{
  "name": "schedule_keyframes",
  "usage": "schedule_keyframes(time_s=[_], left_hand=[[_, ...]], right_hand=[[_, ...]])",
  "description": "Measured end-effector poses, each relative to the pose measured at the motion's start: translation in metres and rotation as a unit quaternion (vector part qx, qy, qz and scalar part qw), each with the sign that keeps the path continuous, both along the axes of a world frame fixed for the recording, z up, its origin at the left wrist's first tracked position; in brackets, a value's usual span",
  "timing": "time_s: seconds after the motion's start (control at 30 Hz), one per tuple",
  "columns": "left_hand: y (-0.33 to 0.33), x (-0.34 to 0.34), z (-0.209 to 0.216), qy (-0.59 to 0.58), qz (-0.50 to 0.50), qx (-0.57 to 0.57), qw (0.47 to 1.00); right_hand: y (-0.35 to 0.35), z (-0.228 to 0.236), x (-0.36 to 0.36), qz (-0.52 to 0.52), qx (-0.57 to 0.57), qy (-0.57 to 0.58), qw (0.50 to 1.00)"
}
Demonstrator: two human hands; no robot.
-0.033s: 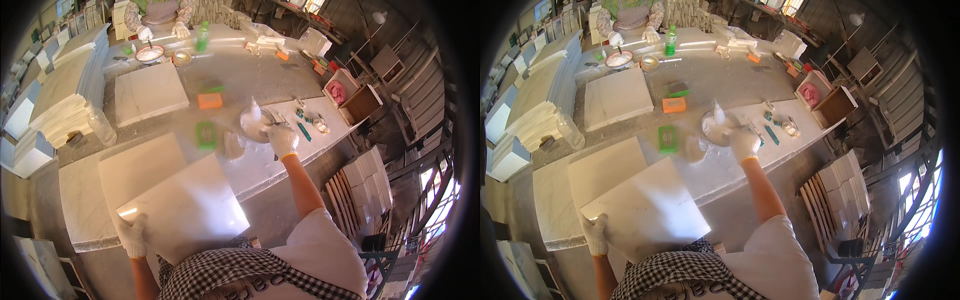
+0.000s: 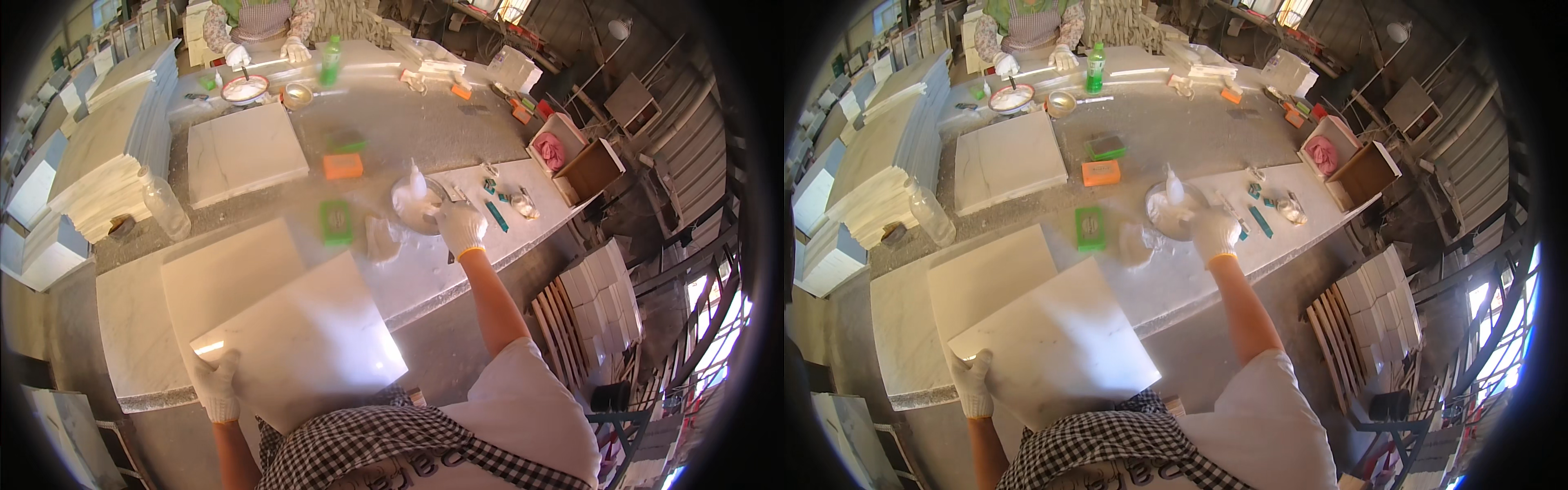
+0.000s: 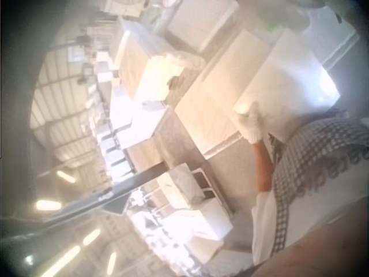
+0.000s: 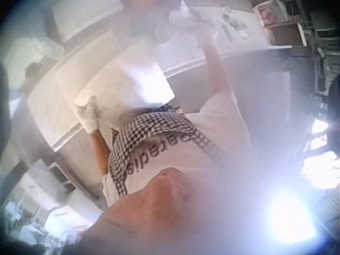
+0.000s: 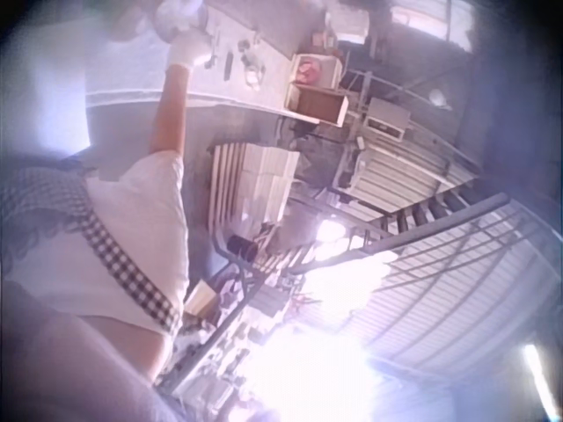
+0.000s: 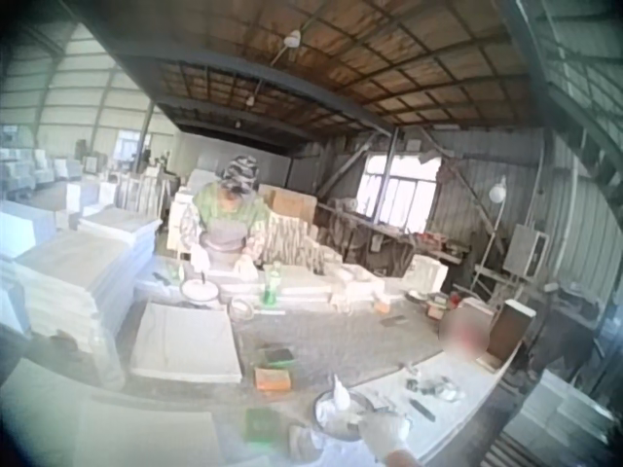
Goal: The person carries a white rectangular panel to a workbench, places it down, and uses a putty knife to spread a white paste from a metal bowl onto the panel surface. The person repeatedly scoops paste and spreads it across the panel, then lifts and repositions the panel to continue applying the paste.
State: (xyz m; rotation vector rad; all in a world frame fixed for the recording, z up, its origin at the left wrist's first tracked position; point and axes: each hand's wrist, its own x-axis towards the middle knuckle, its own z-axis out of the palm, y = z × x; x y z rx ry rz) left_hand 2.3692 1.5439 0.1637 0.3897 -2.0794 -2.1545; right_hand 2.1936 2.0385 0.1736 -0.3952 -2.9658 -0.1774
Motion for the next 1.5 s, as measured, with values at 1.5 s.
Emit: schedule_keyframes(time_s=[1.5], left_hand=[[-0.007,0.004,-0.014,-0.031,0.022,-0.003,0.999]], right_hand=[[-0.117,0.047,-0.059,0.244,-0.479,-0.069,0.840]])
